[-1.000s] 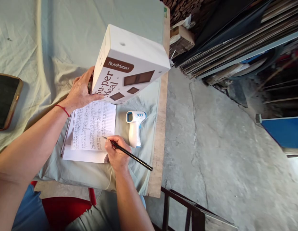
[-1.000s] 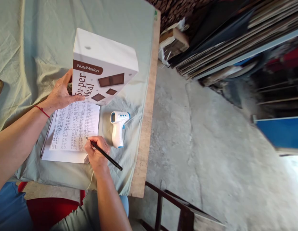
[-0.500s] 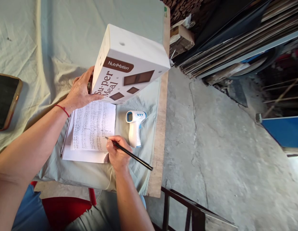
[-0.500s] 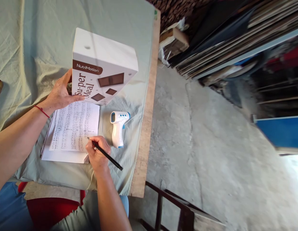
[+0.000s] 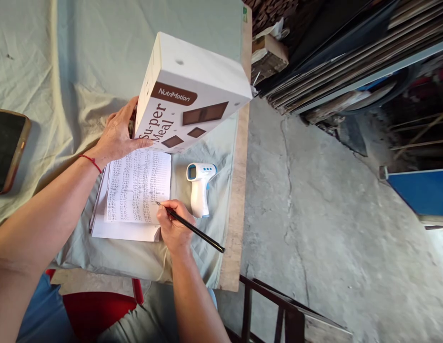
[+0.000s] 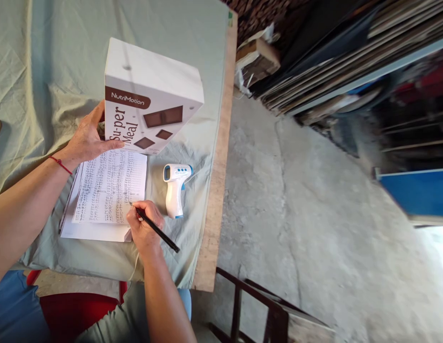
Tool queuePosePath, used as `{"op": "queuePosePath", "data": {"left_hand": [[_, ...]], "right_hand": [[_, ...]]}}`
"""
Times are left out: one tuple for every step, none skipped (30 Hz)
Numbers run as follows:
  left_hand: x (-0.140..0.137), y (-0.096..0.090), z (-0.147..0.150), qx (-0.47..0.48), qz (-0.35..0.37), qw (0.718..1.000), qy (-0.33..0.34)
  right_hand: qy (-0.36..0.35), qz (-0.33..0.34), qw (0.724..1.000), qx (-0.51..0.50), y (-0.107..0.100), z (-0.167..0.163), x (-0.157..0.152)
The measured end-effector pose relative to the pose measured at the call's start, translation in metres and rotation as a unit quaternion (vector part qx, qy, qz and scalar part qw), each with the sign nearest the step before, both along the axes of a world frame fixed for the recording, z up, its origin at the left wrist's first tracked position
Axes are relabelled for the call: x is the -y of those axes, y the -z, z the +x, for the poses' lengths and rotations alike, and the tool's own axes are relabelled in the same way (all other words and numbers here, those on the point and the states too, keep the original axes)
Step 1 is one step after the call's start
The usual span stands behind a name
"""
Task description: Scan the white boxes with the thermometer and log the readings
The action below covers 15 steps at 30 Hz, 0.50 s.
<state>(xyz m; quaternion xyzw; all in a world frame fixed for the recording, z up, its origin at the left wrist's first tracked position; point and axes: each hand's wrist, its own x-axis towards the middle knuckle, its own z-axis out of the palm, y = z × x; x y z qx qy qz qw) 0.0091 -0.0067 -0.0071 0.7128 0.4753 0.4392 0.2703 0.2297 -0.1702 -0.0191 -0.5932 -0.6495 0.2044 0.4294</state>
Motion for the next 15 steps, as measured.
{"op": "queuePosePath", "data": {"left_hand": [[-0.0001,0.0001,-0.0001,0.0,0.0,1.0,0.0],[-0.0001,0.0001,-0.0002,0.001,0.0,1.0,0.0],[-0.0001,0.0001,-0.0002,0.003,-0.001,1.0,-0.001],[0.0,0.0001,-0.0002,0.003,-0.002,1.0,-0.001],[-0.0001,0.0001,-0.0001,0.004,-0.003,1.0,0.0],[-0.0001,0.0002,0.0,0.004,-0.003,1.0,0.0],[-0.0002,0.0003,0.0,0.006,-0.003,1.0,0.001],[-0.0002,0.0004,0.0001,0.007,-0.003,1.0,0.002],[-0.0003,0.0006,0.0,0.008,-0.004,1.0,0.003],[-0.0004,0.0007,-0.0001,0.008,-0.004,1.0,0.004],[-0.0004,0.0007,-0.0003,0.006,-0.003,1.0,0.003],[-0.0004,0.0005,-0.0005,0.003,-0.003,1.0,0.003],[-0.0003,0.0003,-0.0007,-0.001,-0.002,1.0,0.004],[-0.0001,-0.0001,-0.001,-0.003,-0.001,1.0,0.005],[0.0001,-0.0005,-0.0013,-0.004,0.0,1.0,0.006]], "right_hand": [[-0.001,0.001,1.0,0.001,0.0,0.0,-0.0001],[-0.003,0.001,1.0,0.0,-0.0001,0.0001,-0.0003],[-0.006,0.002,1.0,-0.002,-0.0001,0.0002,-0.0003],[-0.009,0.004,1.0,-0.005,-0.0002,0.0003,-0.0003],[-0.011,0.006,1.0,-0.007,-0.0002,0.0004,-0.0002],[-0.011,0.009,1.0,-0.008,-0.0003,0.0004,-0.0001],[-0.011,0.01,1.0,-0.008,-0.0004,0.0005,0.0002],[-0.01,0.01,1.0,-0.009,-0.0005,0.0005,0.0005],[-0.008,0.008,1.0,-0.011,-0.0006,0.0005,0.001],[-0.003,0.003,1.0,-0.014,-0.0007,0.0006,0.0015],[0.003,-0.001,1.0,-0.02,-0.0009,0.0006,0.002],[0.011,-0.004,1.0,-0.027,-0.001,0.0008,0.0024],[0.018,-0.005,0.999,-0.032,-0.0011,0.0009,0.0027],[0.023,-0.004,0.999,-0.035,-0.0011,0.0011,0.0029],[0.026,-0.001,0.999,-0.037,-0.0011,0.0012,0.0028]]}}
